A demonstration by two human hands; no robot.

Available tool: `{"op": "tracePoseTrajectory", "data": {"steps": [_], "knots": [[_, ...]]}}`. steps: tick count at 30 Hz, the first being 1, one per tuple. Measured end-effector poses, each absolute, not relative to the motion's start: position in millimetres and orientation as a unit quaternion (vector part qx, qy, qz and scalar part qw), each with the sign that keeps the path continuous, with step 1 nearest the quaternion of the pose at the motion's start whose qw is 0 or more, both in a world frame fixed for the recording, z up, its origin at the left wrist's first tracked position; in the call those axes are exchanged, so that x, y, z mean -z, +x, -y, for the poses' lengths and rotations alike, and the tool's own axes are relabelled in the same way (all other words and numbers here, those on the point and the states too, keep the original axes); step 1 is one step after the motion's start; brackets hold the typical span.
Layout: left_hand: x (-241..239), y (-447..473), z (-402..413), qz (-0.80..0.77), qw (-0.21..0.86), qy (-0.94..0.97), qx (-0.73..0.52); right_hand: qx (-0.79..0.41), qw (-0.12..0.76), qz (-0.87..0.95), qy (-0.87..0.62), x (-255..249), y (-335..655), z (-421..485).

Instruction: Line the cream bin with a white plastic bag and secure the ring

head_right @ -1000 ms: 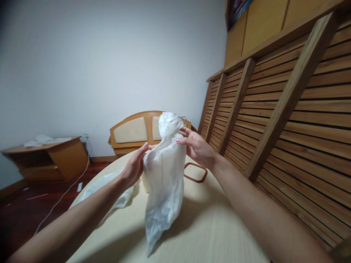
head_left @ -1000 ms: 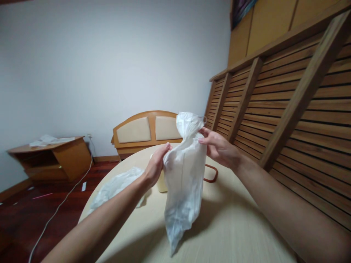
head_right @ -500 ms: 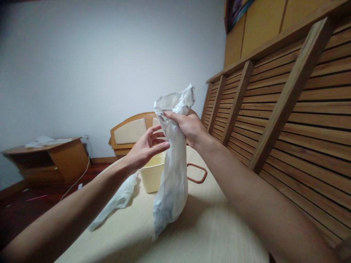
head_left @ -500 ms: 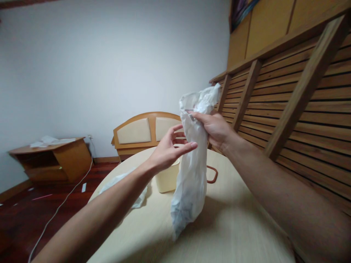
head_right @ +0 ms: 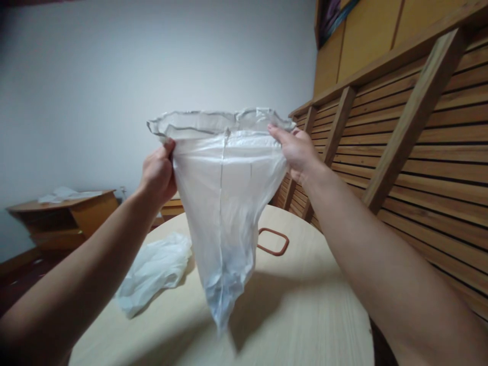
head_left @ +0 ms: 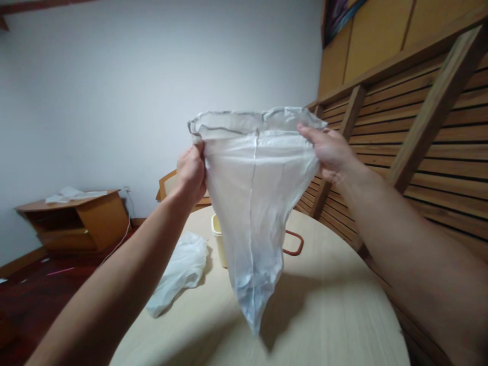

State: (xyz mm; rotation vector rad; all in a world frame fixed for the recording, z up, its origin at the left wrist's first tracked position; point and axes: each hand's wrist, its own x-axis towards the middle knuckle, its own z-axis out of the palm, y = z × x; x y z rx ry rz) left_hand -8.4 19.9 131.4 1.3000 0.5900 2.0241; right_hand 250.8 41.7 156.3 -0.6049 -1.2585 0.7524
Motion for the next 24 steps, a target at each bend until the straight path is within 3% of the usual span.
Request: {"op": "tracePoseTrajectory", "data": {"steps": [5, 9, 13, 16, 20, 22, 24], "knots": [[-117, -8, -16, -0.297, 0.35, 0.495, -0.738, -0.365, 0.678, 0.557, -0.312, -146, 260, -42], [-95, -7, 4, -0.334, 0.443, 0.581, -0.595, -0.293, 0.603, 0.627, -0.397, -122, 274, -53], [-82, -9, 18, -0.282, 0.489, 0.672, -0.48, -0.312, 0.475, 0.716, -0.406, -102, 290, -57], [-70, -8, 20, -0.262, 0.49, 0.724, -0.408, -0.348, 0.312, 0.798, -0.381, -92, 299, -48], [-36, 0, 32, -0.3, 0.417, 0.811, -0.282, -0.408, 0.091, 0.827, -0.376, -76, 311, -33], [-12, 5, 44, -0.33, 0.342, 0.856, -0.205, -0.388, 0.054, 0.833, -0.391, -66, 322, -33], [15, 8, 58, -0.383, 0.266, 0.866, -0.179, -0.332, 0.078, 0.848, -0.406, -55, 336, -39]]}}
